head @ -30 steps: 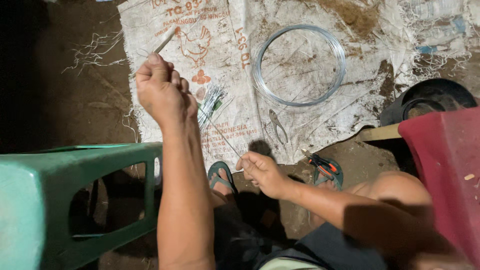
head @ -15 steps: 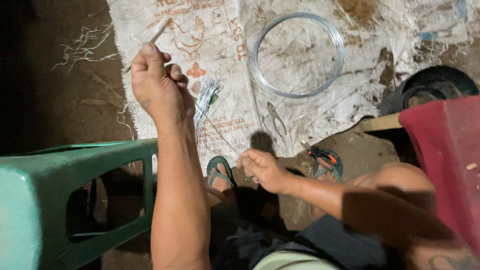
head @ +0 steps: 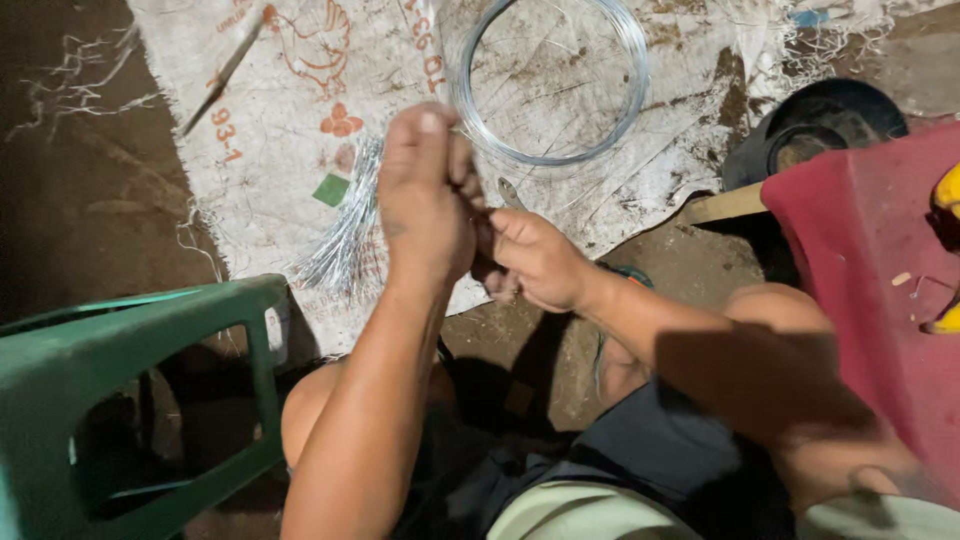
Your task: The person sits on the floor and uses pliers to cut a metal wire into short segments. They repeatedly measure, cut, and place the pieces on a sack on the ground.
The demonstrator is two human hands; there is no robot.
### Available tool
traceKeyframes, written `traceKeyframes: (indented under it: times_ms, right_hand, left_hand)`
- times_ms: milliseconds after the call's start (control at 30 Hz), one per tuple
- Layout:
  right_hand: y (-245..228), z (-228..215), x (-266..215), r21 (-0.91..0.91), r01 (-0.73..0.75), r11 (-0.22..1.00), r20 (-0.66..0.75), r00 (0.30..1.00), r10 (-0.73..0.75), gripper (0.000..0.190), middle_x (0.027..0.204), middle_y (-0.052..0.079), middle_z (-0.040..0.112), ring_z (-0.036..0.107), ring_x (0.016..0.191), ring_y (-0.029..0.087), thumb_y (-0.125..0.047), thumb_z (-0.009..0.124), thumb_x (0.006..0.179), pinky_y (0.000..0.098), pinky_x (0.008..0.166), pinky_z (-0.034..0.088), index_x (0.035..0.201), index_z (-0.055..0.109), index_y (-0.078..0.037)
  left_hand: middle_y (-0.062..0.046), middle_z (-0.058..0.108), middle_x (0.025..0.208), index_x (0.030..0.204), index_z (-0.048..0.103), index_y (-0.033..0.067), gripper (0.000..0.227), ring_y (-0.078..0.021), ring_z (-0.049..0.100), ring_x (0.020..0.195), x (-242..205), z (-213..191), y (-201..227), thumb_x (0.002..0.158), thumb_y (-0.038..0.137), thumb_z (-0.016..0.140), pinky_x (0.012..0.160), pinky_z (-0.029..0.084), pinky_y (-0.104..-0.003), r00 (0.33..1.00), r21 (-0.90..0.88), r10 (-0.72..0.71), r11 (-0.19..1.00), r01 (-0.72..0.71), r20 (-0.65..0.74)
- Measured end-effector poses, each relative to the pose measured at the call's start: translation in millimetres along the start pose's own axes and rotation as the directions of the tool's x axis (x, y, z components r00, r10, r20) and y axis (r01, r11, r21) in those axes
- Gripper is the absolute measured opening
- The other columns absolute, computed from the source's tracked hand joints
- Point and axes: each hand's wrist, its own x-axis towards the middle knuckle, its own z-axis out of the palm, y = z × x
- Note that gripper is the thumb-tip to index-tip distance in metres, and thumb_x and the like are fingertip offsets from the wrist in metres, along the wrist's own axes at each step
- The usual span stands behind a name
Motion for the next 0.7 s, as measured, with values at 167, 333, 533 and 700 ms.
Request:
traceKeyframes:
  times_ms: [167,333,533,700]
  right_hand:
    - [7.3,-98.3,32.1,-0.463,-0.162,0.872,-0.279,0.960,0.030,0.044,0.126,-0.004,0.068,0.066,0.114,0.009,-0.042,0.050,0.103,0.0301,0.087,0.056,0.136,0.057,-0.012]
    - [60.5,-210.7,-25.0,-0.695,-0.687,-0.211,-0.702,0.712,-0.003,0.066,0.123,0.029,0.069,0.068,0.114,0.043,-0.049,0.074,0.081,0.0495,0.098,0.054,0.124,0.068,0.000]
    - [138.1,-234.0,-95.6,-0.536,-0.786,-0.308,-0.839,0.538,0.087,0.075,0.126,0.026,0.064,0.063,0.119,0.044,-0.050,0.089,0.070,0.0485,0.098,0.053,0.124,0.064,-0.004]
    - [135.4,-226.5,-74.5,-0.483,-0.858,-0.176,-0.874,0.485,0.035,0.038,0.118,0.027,0.066,0.064,0.113,0.043,-0.034,0.070,0.083,0.0492,0.094,0.052,0.106,0.071,-0.004]
  left_hand:
    - [0.001,0.039,0.068,0.111,0.051,0.0096,0.017,-0.0098,0.029,0.052,23.0,-22.1,33.2,0.109,0.026,0.048,0.045,0.024,-0.029,0.985,-0.196,-0.017,0.980,-0.018,-0.174]
    - [0.001,0.036,0.065,0.113,0.052,0.0086,0.016,-0.0102,0.027,0.051,33.1,-33.4,42.4,0.108,0.023,0.046,0.043,0.022,-0.028,0.941,-0.302,-0.124,0.953,0.024,-0.314]
    - [0.001,0.039,0.066,0.115,0.050,0.0098,0.018,-0.0086,0.026,0.047,44.5,-38.0,47.0,0.108,0.026,0.045,0.041,0.021,-0.027,0.933,-0.320,-0.107,0.947,-0.009,-0.343]
    - [0.001,0.043,0.067,0.116,0.053,0.0115,0.018,-0.0081,0.028,0.046,54.8,-52.1,38.2,0.105,0.024,0.047,0.040,0.022,-0.027,0.873,-0.275,-0.113,0.961,-0.025,-0.474]
